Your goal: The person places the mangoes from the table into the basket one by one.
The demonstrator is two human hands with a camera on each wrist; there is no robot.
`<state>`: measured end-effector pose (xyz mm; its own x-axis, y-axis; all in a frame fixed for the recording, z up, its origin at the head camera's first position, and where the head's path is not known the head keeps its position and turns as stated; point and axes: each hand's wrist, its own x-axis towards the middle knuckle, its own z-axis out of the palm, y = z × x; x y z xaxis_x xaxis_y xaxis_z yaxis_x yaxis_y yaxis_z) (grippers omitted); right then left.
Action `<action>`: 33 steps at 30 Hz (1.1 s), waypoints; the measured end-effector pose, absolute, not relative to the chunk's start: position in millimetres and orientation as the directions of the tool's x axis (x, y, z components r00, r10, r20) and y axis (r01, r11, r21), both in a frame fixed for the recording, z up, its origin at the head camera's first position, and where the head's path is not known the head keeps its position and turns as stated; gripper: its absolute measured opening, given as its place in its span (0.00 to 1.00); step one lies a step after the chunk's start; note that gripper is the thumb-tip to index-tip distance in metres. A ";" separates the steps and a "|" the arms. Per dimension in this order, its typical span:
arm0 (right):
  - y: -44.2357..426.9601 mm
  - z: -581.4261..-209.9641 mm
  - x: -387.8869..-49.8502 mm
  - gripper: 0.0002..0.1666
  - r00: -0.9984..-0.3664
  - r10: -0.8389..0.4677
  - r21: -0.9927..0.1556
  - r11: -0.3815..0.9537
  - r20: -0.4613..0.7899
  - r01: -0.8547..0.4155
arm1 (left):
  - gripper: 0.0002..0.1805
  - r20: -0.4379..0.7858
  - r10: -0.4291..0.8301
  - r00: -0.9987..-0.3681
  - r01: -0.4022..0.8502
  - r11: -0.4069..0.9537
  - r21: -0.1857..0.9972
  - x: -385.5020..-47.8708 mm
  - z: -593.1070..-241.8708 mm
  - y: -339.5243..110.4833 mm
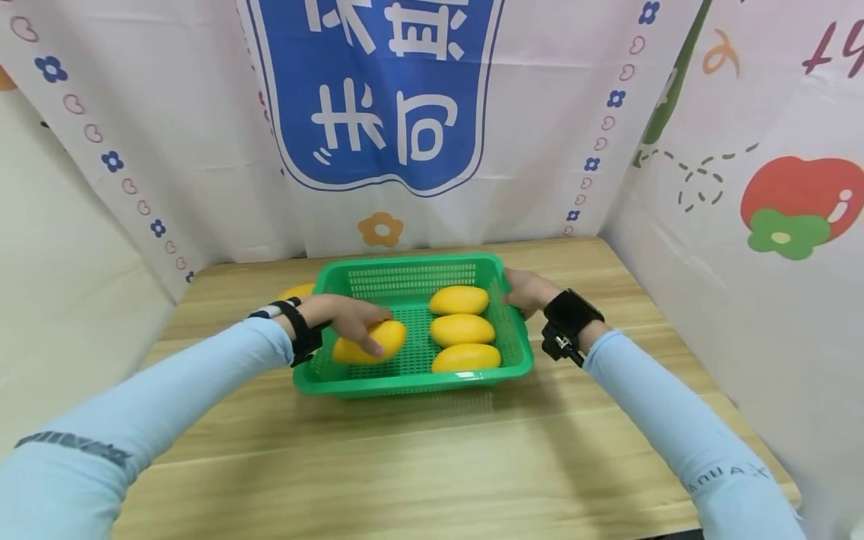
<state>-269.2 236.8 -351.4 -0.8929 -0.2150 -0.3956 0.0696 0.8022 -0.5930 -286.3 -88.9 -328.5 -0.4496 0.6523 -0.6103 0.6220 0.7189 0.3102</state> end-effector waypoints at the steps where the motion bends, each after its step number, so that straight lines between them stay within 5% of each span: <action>1: 236.8 -351.6 -269.2 0.35 -0.894 -0.216 -0.595 0.801 -0.392 0.067 | 0.37 -0.622 0.647 -0.442 0.630 0.717 0.299 -286.6 -330.8 -87.3; 21: 232.6 -347.0 -265.9 0.42 -0.879 -0.201 -0.572 0.815 -0.432 0.095 | 0.20 -0.727 0.514 -0.455 0.572 0.795 0.204 -272.8 -369.6 -80.5; 33: 234.9 -350.4 -266.9 0.42 -0.881 -0.198 -0.565 0.820 -0.430 0.091 | 0.36 -0.732 0.498 -0.465 0.569 0.802 0.184 -274.0 -357.7 -85.1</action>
